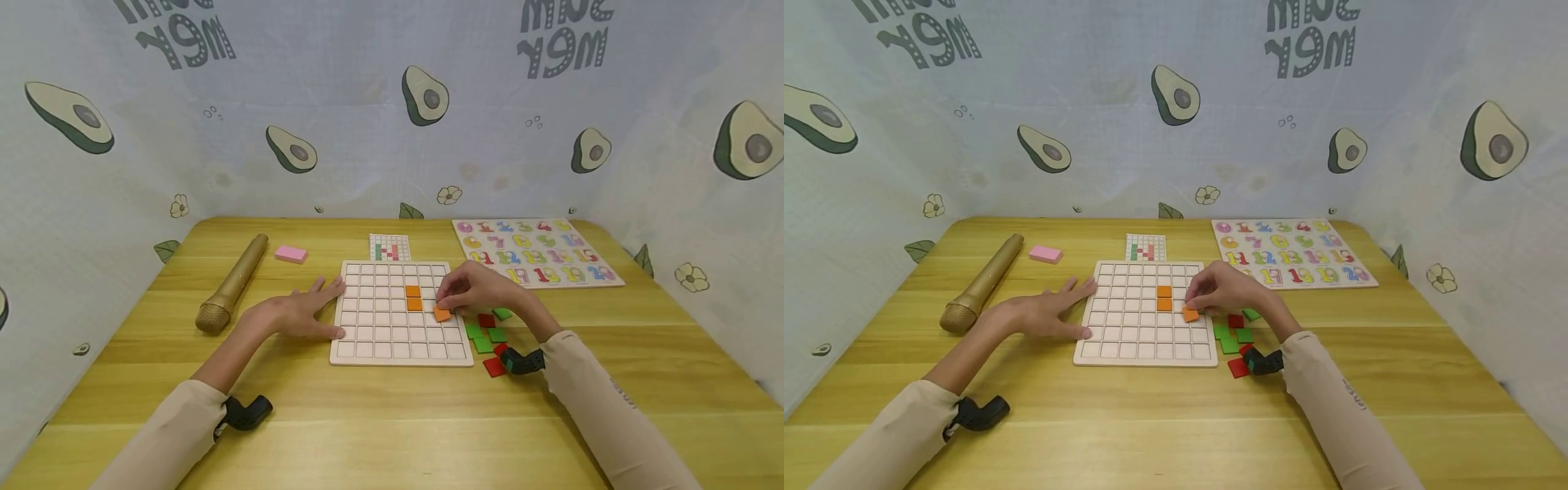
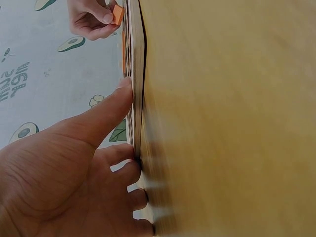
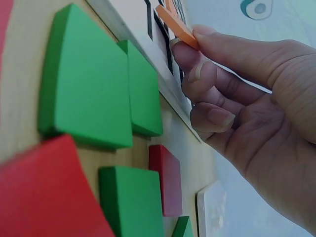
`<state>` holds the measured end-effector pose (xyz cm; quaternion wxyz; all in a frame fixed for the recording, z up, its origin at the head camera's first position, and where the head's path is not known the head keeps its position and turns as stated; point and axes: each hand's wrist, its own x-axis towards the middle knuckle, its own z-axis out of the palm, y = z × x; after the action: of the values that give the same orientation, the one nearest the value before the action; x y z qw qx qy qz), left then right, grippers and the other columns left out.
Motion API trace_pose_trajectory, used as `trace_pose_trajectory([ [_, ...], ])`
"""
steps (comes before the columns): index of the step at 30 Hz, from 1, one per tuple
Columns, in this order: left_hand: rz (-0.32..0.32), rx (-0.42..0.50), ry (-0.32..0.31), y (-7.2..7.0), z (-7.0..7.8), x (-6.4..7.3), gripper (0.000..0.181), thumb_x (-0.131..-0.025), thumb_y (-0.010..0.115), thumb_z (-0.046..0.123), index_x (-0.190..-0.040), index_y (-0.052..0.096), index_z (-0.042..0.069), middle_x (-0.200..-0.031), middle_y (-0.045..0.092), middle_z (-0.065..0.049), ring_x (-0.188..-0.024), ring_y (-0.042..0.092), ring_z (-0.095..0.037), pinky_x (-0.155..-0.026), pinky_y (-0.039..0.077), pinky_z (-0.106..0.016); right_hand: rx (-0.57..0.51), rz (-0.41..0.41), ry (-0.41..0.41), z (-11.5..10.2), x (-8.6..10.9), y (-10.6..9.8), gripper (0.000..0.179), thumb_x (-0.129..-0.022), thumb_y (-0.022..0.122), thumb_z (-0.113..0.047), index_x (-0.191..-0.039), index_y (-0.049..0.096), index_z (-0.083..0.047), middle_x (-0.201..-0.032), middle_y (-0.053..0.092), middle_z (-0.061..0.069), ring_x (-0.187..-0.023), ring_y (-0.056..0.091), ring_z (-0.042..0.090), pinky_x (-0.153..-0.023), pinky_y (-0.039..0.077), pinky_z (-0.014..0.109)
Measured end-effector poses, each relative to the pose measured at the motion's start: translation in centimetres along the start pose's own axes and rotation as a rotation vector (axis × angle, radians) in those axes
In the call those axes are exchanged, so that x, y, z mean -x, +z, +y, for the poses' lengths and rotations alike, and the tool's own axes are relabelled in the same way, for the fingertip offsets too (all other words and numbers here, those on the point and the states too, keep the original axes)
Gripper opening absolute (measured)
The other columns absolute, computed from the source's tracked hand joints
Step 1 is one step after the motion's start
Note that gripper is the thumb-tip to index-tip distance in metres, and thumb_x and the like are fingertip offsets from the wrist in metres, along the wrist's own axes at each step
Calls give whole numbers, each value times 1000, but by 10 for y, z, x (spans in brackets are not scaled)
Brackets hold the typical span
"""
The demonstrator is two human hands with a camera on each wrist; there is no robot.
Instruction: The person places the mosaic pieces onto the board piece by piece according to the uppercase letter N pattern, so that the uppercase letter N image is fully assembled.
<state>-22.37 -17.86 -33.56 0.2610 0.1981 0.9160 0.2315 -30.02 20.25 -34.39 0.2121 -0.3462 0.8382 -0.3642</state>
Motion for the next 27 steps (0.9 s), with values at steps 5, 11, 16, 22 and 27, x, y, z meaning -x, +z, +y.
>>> trace_pose_trajectory([
  [5, 2, -2, 5, 0, 0, 0, 101, -105, 68, 50, -175, 6, 11, -181, -5, -15, -166, -8, -41, -128, -2, -71, 21, 18, -7, -3, -2, 4, 7, -101, 76, -7, -99, 82, -3, -85, 74, 5, -67, 59, 15, -62, 52, 23],
  [11, -6, 2, 25, -1, 0, 2, 105, -103, 69, 56, -175, 6, 12, -181, -5, -14, -166, -9, -40, -128, -4, -71, 8, 26, -52, -6, -4, 10, 8, -102, 75, -6, -100, 81, -1, -82, 75, 7, -63, 60, 18, -60, 53, 25],
  [16, -6, 2, 22, -1, 0, 2, 105, -103, 69, 56, -175, 7, 12, -181, -5, -14, -166, -8, -39, -128, -4, -71, 16, 30, -85, -8, -6, 14, 6, -101, 76, -5, -100, 81, -1, -82, 75, 7, -64, 61, 18, -63, 53, 23],
  [22, -1, -11, 18, 0, 0, 0, 101, -105, 68, 51, -175, 7, 10, -181, -4, -15, -166, -7, -40, -128, -1, -72, 3, 22, -84, -12, -8, 17, 6, -101, 76, -4, -101, 81, -1, -84, 76, 7, -66, 61, 16, -66, 55, 23],
  [27, -4, -11, 21, 0, 0, -1, 101, -105, 68, 50, -175, 7, 9, -181, -4, -15, -166, -7, -39, -129, -2, -71, 15, 37, -98, -14, -9, 18, 6, -101, 76, -5, -102, 81, -1, -89, 78, 6, -72, 65, 16, -70, 56, 23],
])
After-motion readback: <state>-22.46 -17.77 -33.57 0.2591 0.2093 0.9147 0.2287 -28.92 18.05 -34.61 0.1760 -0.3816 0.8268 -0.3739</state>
